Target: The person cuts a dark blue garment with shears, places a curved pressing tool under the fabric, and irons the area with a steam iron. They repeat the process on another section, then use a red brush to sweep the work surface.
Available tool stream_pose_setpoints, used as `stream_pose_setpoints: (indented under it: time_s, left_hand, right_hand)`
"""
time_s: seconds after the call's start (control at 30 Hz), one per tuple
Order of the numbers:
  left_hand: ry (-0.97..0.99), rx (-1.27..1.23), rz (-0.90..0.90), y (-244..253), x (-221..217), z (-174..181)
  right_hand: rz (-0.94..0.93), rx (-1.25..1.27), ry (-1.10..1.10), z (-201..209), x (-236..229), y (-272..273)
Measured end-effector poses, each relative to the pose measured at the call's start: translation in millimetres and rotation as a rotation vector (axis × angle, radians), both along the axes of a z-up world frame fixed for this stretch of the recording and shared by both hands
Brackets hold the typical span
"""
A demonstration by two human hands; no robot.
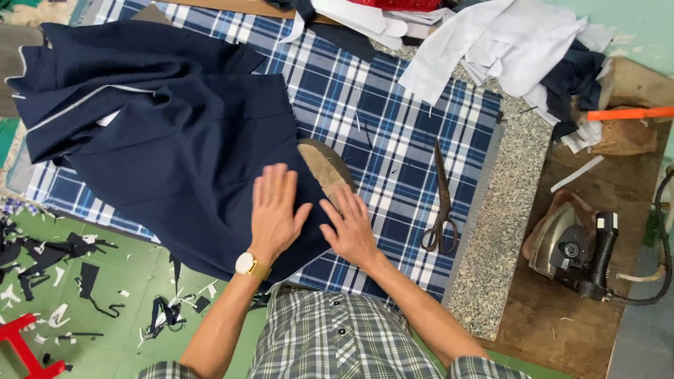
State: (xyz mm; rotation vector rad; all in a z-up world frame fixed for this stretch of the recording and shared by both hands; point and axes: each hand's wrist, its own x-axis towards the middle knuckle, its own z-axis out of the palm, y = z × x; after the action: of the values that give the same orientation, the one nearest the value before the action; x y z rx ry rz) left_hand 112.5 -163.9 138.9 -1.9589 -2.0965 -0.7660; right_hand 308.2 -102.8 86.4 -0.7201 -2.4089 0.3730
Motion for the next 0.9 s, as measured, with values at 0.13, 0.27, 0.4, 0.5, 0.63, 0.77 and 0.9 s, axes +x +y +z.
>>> stream_pose_setpoints:
  time_s: [0.13,0.27,0.4,0.5,0.63,0.77,0.9]
  left_hand:
    - [0.037,-0.306,-0.026,5,4,-5]
    - [0.1,-0.423,-0.025,5,0,-14]
    - [0.117,-0.461,-0.023,5,-1,-18]
    - [0.116,-0.479,-0.025,7,-2,-13]
    - [0.126,-0.5,-0.014,7,-4,-22]
    - [0.123,-0.517,-0.005,5,-3,-22]
    - [0.135,-0.507,-0.002,7,-3,-20]
  right_hand:
    - [-0.095,-0.001,-0.042,-13,38,24]
    - [-0.063,-0.064,-0.182,-30,53,54]
    - [0.153,0.018,-0.35,-45,44,100]
    - [0.328,0.041,-0.382,-41,32,148]
    - [0.321,0.118,-0.385,-56,8,216]
    - [-0.2,0.265,-0.374,-21,-8,272]
    - [-0.399,0.068,-0.263,35,9,264]
